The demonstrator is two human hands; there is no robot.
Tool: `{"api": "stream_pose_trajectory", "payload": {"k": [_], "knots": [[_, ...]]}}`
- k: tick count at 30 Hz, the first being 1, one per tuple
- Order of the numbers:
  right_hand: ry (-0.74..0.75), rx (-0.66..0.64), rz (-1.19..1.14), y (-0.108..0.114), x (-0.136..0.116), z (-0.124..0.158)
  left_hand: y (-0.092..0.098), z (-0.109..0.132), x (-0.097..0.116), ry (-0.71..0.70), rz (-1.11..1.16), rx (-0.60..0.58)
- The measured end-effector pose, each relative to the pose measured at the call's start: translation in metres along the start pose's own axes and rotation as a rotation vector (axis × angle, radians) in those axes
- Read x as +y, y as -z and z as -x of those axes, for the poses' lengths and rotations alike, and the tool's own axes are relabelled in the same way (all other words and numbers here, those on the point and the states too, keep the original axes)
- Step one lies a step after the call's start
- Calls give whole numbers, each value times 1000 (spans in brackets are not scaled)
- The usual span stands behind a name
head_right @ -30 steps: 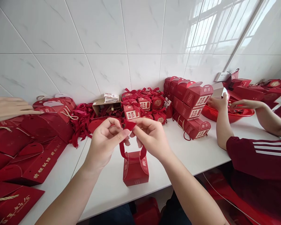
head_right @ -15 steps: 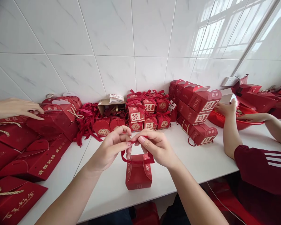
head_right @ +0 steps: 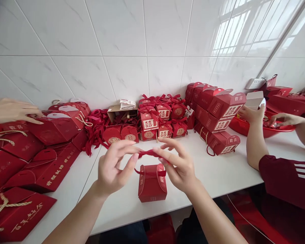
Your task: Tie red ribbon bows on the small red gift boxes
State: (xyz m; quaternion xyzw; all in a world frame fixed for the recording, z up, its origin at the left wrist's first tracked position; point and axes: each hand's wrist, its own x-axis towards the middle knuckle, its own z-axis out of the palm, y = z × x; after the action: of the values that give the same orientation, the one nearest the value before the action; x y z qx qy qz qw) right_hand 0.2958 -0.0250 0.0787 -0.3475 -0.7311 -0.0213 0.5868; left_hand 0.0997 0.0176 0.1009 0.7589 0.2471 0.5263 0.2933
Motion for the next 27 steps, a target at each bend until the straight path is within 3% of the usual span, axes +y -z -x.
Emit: {"api": "stream_pose_trajectory", "payload": {"k": [2, 3, 7, 9, 11, 13, 15, 17, 19, 22, 25, 27], "knots": [[-189, 151, 2, 5, 2, 21, 6, 13, -6, -151, -257, 131], [-306, 217, 13, 9, 4, 36, 11, 20, -11, -145, -341, 187], [-834, 379, 124, 39, 25, 114, 45, 62, -42, 226, -462, 316], [-1067, 382, 236, 54, 37, 153, 62, 87, -64, 448, -525, 269], [-1204, 292, 261, 65, 46, 180, 73, 110, -84, 579, -561, 192], [-1225, 199, 269, 68, 48, 190, 75, 125, -96, 626, -555, 98], [-1165, 195, 338, 65, 46, 183, 67, 129, -97, 614, -521, 37], [-1057, 239, 414, 57, 42, 167, 52, 123, -91, 582, -435, 28], [-933, 195, 379, 44, 38, 149, 35, 111, -82, 568, -277, 26], [-843, -33, 184, 21, 34, 126, 7, 93, -72, 584, -27, -15], [-896, -284, -36, -1, 31, 114, -15, 83, -70, 630, 120, -78], [-951, -387, -207, -10, 32, 110, -24, 81, -72, 705, 196, -106]]}}
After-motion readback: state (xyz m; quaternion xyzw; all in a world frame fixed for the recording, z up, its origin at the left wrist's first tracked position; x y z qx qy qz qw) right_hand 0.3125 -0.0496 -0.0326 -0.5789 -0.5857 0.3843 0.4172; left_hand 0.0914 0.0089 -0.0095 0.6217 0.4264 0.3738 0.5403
